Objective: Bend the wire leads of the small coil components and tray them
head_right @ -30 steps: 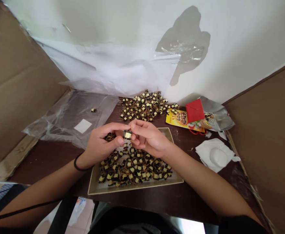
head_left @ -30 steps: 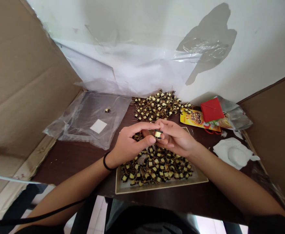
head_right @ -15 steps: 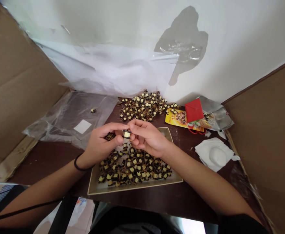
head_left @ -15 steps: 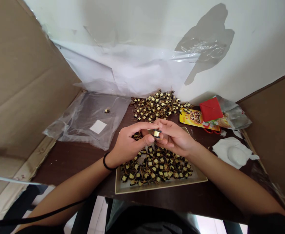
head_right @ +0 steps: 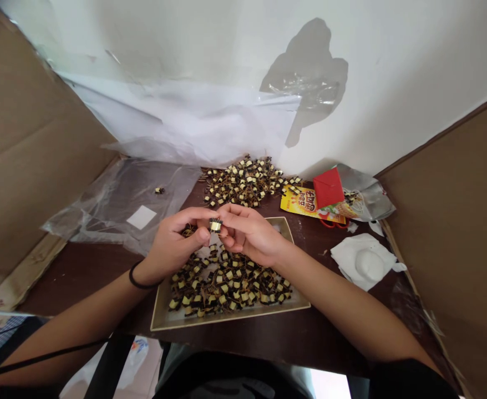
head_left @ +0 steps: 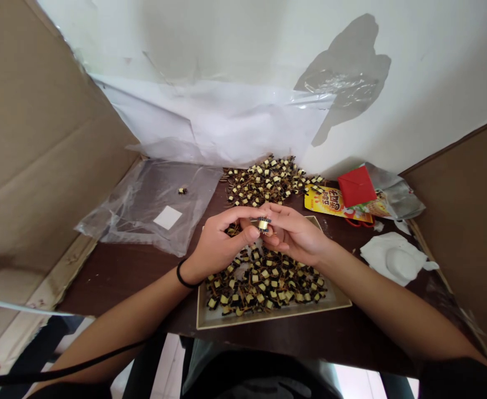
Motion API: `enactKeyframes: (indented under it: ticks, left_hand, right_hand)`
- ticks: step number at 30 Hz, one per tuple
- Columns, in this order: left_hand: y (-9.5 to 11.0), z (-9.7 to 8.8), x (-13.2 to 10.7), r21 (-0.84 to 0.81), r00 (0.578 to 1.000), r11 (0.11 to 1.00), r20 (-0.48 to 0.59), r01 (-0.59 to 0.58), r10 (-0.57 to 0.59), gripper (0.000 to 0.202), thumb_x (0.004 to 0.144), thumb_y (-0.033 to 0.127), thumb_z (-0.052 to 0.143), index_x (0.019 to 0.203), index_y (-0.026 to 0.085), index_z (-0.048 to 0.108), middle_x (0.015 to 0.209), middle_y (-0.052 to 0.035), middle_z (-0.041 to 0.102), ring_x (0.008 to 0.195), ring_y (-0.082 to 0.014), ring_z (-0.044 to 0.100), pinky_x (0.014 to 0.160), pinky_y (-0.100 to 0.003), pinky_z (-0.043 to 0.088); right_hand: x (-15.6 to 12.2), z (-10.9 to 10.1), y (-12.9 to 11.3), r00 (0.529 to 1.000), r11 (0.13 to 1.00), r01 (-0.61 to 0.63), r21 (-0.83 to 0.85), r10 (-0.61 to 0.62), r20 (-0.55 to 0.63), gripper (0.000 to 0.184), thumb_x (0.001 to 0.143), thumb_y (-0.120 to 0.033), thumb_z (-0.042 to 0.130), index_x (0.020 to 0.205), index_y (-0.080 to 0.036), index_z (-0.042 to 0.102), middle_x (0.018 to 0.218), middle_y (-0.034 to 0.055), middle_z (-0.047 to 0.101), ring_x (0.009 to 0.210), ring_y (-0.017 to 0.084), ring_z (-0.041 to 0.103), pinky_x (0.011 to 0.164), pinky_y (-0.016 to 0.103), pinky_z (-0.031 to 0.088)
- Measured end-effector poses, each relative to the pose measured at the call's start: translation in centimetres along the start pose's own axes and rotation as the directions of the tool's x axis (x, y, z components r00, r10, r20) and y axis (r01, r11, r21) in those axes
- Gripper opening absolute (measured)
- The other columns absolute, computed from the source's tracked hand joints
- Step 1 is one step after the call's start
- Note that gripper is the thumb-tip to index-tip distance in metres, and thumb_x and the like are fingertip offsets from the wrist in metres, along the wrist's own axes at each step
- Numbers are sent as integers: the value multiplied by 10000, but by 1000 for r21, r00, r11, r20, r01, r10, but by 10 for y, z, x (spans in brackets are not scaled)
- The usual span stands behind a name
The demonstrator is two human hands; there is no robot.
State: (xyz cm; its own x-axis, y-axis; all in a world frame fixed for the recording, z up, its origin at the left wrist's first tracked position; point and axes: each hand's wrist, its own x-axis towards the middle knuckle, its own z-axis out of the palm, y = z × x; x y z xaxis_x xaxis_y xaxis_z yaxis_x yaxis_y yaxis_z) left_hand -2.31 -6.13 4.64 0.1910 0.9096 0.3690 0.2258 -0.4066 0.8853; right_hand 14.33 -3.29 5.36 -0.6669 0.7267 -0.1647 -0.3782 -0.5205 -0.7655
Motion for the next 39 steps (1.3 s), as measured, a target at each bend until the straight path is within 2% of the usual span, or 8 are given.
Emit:
enactKeyframes:
  ticks: [9,15,24,35,37,39]
  left_hand:
    - [3,0,0,-2,1000,1000,17,-18,18,272,827,370,608,1007,183,690,913,-70,728,848,-184,663,744,-282,509]
    - [4,0,1,-25,1000,1000,27,0,1,289,821,402,608,1000,195,701,805,-56,722,848,-195,661,723,-284,511]
    - [1,0,-1,-107,998,993,56,46,-40,321,827,416,602,1055,201,673,651,-4,625,563,-113,563,566,-225,463]
    - [-1,3,-3,-250,992,961,74,119,-104,295,820,406,619,1036,209,655,645,21,559,464,-58,449,438,-178,367]
    - [-1,4,-3,-306,988,940,85,151,-131,283,816,398,629,1022,206,648,620,33,541,439,-44,416,411,-165,338]
    - [0,4,-2,-423,976,880,104,217,-191,277,817,412,626,998,202,636,568,51,506,407,-34,369,382,-151,302]
  right_hand:
    - [0,1,0,998,999,42,-31,-43,-38,289,684,-356,744,721,-158,537,506,-61,511,410,41,429,377,143,273]
    - [0,0,1,998,998,49,-44,-51,-42,290,678,-359,745,726,-159,541,505,-63,500,419,43,423,394,154,270]
    - [1,0,1,998,997,52,-61,-55,-38,267,701,-347,725,717,-156,540,501,-64,504,388,33,394,386,157,248]
    - [0,-1,2,998,996,39,-83,-43,-46,271,703,-349,728,717,-153,542,503,-58,503,408,39,408,405,159,267]
    - [1,0,3,998,994,41,-96,-46,-51,270,706,-354,723,719,-153,544,508,-58,504,412,40,409,406,159,269]
    - [1,-1,3,995,990,55,-129,-66,-81,258,719,-355,710,728,-155,548,525,-57,512,416,39,412,405,159,269]
